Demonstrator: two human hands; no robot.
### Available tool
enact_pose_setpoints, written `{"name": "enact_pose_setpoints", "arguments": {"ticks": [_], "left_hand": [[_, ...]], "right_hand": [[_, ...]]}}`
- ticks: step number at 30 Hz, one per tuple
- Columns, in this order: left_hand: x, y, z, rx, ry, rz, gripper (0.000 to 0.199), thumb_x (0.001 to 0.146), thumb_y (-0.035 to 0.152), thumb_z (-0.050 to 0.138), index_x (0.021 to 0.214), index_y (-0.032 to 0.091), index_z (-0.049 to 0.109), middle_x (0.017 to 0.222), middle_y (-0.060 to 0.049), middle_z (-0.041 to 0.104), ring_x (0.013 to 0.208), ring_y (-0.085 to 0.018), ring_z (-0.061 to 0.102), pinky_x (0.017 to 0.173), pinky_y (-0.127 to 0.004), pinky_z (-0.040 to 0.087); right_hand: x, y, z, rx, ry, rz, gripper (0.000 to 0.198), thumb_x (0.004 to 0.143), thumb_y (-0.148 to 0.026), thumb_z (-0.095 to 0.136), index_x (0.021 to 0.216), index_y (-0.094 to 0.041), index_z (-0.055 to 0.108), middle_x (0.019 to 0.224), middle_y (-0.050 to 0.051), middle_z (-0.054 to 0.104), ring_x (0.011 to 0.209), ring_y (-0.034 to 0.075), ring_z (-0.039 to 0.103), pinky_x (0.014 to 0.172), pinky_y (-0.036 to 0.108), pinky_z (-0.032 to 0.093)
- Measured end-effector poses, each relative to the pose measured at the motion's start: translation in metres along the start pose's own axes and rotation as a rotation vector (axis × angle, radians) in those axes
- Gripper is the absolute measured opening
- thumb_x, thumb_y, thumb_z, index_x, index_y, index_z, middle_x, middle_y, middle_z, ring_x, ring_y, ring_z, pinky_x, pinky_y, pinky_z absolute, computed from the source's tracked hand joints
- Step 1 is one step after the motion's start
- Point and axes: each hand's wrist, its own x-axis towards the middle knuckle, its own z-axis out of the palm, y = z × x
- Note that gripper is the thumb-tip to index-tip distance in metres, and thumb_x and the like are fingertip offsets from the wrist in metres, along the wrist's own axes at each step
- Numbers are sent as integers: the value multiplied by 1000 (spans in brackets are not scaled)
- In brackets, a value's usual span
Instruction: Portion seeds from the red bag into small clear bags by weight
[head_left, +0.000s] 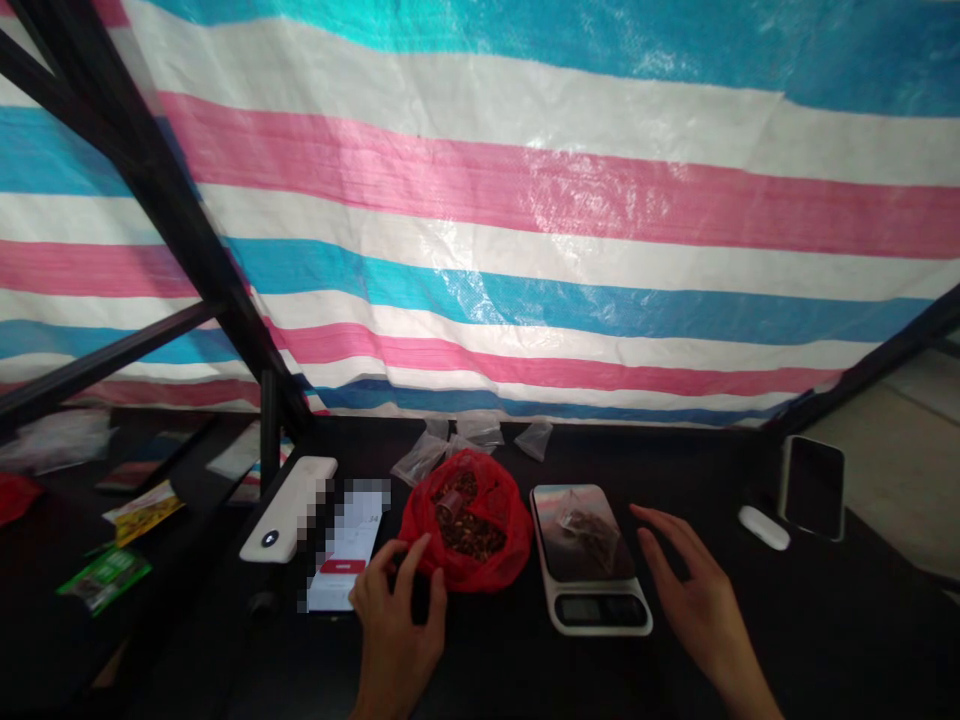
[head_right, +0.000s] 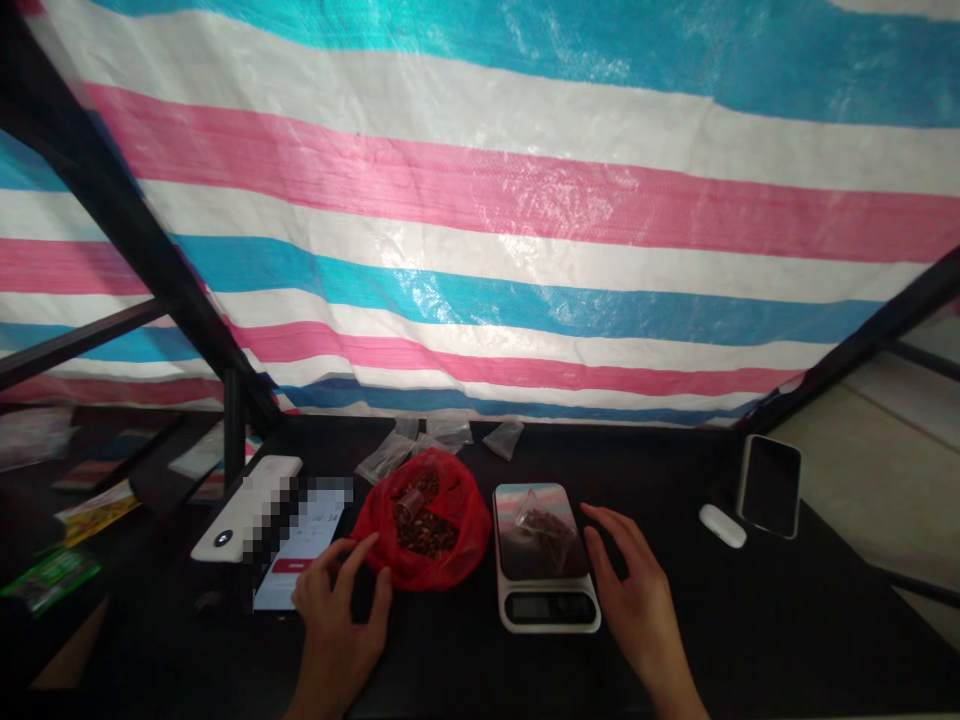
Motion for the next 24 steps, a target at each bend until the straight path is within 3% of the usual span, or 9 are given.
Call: {"name": "enact_pose_setpoints", "arguments": {"ticks": [2, 6, 9, 16, 24], "left_hand": [[2, -6, 0, 39, -54, -12, 34, 96, 25, 56, 130, 19, 60, 123, -15, 58, 110, -30, 56, 92, -48, 45], [3, -2, 3, 64, -204, 179, 43, 94, 16, 55, 135, 25, 59, 138, -7, 63, 124, -31, 51, 99, -46, 37], [4, 0, 1, 26, -246, 258, 46, 93, 10, 53, 137, 23, 57, 133, -3, 69, 129, -28, 49, 103, -43, 33], [2, -1, -4, -69, -117, 191, 30, 95, 12, 53, 120, 20, 66, 104, -5, 76, 108, -28, 56, 96, -42, 37], [0, 2, -3, -139, -78, 157, 26, 93, 11, 54, 109, 23, 71, 101, -6, 73, 106, -28, 54, 94, -43, 40]], "right_hand": [[-1, 1, 4, 10, -21, 13, 33, 96, -47, 55, 114, -25, 72, 115, 7, 72, 106, 25, 71, 89, 37, 59], [0, 7, 16, 15, -58, 28, 36, 95, -49, 55, 117, -25, 71, 119, 9, 71, 110, 26, 69, 97, 43, 57], [1, 12, 24, -3, -86, 27, 40, 96, -50, 54, 123, -25, 69, 124, 10, 70, 116, 28, 67, 103, 48, 53], [1, 21, 37, -162, -161, -27, 49, 93, -50, 57, 132, -22, 63, 131, 14, 67, 121, 32, 63, 105, 54, 50], [0, 25, 49, -295, -180, -65, 48, 85, -43, 68, 127, -21, 67, 126, 15, 69, 125, 38, 58, 105, 59, 46]]}}
